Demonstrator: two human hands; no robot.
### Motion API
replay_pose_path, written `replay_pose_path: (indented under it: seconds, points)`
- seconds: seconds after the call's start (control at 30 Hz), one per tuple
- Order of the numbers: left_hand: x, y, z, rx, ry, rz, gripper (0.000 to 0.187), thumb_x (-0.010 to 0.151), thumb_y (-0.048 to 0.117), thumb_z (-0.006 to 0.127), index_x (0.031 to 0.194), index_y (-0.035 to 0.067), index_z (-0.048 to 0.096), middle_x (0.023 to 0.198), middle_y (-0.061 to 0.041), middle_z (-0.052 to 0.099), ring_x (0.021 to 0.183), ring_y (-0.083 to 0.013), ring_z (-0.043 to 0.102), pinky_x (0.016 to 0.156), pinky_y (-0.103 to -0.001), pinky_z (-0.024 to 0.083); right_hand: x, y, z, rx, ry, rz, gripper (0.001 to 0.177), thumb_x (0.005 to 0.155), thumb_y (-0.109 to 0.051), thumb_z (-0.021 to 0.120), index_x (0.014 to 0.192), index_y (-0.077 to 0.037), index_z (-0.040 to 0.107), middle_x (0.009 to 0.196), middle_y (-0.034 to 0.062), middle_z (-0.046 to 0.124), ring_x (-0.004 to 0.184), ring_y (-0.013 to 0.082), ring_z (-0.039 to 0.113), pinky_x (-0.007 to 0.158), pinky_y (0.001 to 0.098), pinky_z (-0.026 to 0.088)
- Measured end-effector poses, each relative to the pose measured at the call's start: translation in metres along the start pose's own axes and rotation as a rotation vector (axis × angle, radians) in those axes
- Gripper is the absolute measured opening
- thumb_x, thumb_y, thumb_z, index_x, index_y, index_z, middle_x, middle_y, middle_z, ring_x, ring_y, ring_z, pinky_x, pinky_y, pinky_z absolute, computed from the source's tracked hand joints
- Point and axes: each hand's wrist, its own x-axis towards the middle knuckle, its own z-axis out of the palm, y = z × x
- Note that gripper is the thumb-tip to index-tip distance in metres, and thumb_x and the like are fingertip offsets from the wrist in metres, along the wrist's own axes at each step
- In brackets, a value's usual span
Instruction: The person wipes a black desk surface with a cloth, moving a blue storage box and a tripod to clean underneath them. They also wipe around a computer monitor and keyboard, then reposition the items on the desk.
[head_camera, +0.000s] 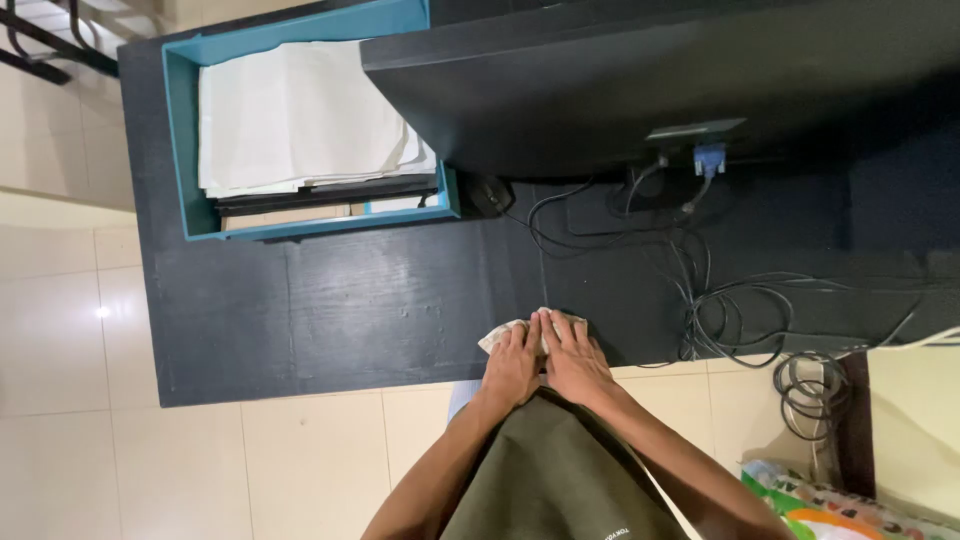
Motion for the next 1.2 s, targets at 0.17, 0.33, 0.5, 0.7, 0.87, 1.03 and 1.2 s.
replay_pose_path:
  seconds: [0.17,0.33,0.5,0.7,0.87,1.03,1.2]
  points:
    - [0.029,-0.017,0.006,0.018,0.113,0.023,0.085,0.087,0.025,0.066,0.157,-0.006,0.030,0.136,-0.027,0.052,0.119,-0.0439,0.053,0.100,-0.051,0.045,0.032,-0.004,-0.011,-0.007,0.041,0.032,0.082,0.083,-0.015,0.064,0.157,-0.005,0.031,0.158,0.0110,0.030,0.136,0.0383,0.038,0.107,0.0470,0.043]
    - [0.070,-0.039,-0.013,0.021,0.142,0.059,0.084,0.085,0.026,0.067,0.156,-0.006,0.033,0.141,-0.028,0.051,0.122,-0.0440,0.052,0.102,-0.051,0.045,0.077,-0.003,-0.030,-0.011,0.012,0.062,0.085,0.082,-0.018,0.064,0.157,-0.005,0.028,0.159,0.0126,0.027,0.139,0.0389,0.035,0.111,0.0457,0.041]
    - [0.106,-0.050,-0.039,-0.015,0.201,0.024,0.083,0.084,0.026,0.070,0.156,0.002,0.037,0.131,-0.025,0.055,0.114,-0.0458,0.056,0.096,-0.052,0.048,0.117,0.005,-0.037,0.052,0.058,0.112,0.083,0.087,-0.019,0.062,0.161,-0.012,0.025,0.163,0.0098,0.024,0.143,0.0393,0.032,0.112,0.0472,0.039]
    - [0.135,-0.068,-0.048,-0.023,0.180,-0.005,0.086,0.080,0.025,0.072,0.158,0.017,0.038,0.127,-0.023,0.056,0.109,-0.0460,0.059,0.094,-0.054,0.050,0.147,0.010,-0.035,0.081,0.047,0.196,0.085,0.090,-0.024,0.064,0.162,-0.013,0.019,0.164,0.0088,0.019,0.146,0.0398,0.027,0.114,0.0479,0.036]
    - [0.154,-0.072,-0.052,-0.017,0.156,-0.050,0.086,0.079,0.021,0.071,0.160,0.022,0.039,0.127,-0.023,0.057,0.113,-0.0452,0.059,0.097,-0.052,0.050,0.164,0.017,-0.032,0.082,0.089,0.172,0.089,0.090,-0.025,0.067,0.162,-0.009,0.018,0.164,0.0119,0.019,0.144,0.0427,0.028,0.115,0.0492,0.035]
    - [0.145,-0.061,-0.054,-0.013,0.178,-0.080,0.085,0.080,0.022,0.071,0.159,0.026,0.039,0.126,-0.021,0.058,0.113,-0.0434,0.060,0.097,-0.052,0.051,0.156,0.014,-0.042,0.107,0.093,0.171,0.089,0.089,-0.024,0.068,0.162,-0.010,0.018,0.164,0.0113,0.020,0.144,0.0424,0.028,0.113,0.0494,0.036]
    - [0.127,-0.046,-0.050,0.096,0.205,-0.155,0.084,0.083,0.021,0.071,0.159,0.027,0.036,0.129,-0.019,0.055,0.112,-0.0426,0.057,0.088,-0.056,0.051,0.138,0.012,-0.046,0.064,0.117,0.133,0.081,0.093,-0.019,0.063,0.163,-0.016,0.024,0.162,0.0055,0.028,0.139,0.0399,0.035,0.112,0.0496,0.041]
